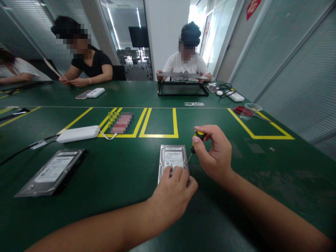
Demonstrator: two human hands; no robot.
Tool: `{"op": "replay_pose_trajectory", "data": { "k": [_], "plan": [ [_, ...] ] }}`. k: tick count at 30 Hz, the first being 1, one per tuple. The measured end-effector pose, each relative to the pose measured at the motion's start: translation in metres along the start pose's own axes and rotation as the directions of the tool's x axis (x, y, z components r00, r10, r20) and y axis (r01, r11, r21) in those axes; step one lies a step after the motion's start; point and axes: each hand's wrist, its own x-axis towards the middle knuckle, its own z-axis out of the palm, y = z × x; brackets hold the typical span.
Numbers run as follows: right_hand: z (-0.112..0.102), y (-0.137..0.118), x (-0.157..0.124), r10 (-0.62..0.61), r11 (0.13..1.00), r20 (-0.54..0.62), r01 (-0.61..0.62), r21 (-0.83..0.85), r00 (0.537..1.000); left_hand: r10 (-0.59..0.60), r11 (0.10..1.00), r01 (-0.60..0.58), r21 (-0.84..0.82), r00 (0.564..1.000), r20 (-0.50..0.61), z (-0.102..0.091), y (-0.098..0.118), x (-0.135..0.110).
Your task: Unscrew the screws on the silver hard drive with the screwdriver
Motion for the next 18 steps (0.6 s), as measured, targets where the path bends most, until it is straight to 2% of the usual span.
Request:
{"op": "replay_pose_trajectory", "data": {
  "k": [10,18],
  "plan": [
    [0.002,0.0003,0.0001,0.005,1.0,0.008,-0.005,0.003,1.0,-0.001,1.0,0.001,0.005,1.0,0.006,-0.0002,0.0003,0.0006],
    [-0.0012,0.0009,-0.0033,0.038,0.989,0.06,-0.046,0.14,0.997,-0.002,1.0,0.002,-0.007,1.0,0.004,0.0031,0.0004,-0.0003]
  ]
}}
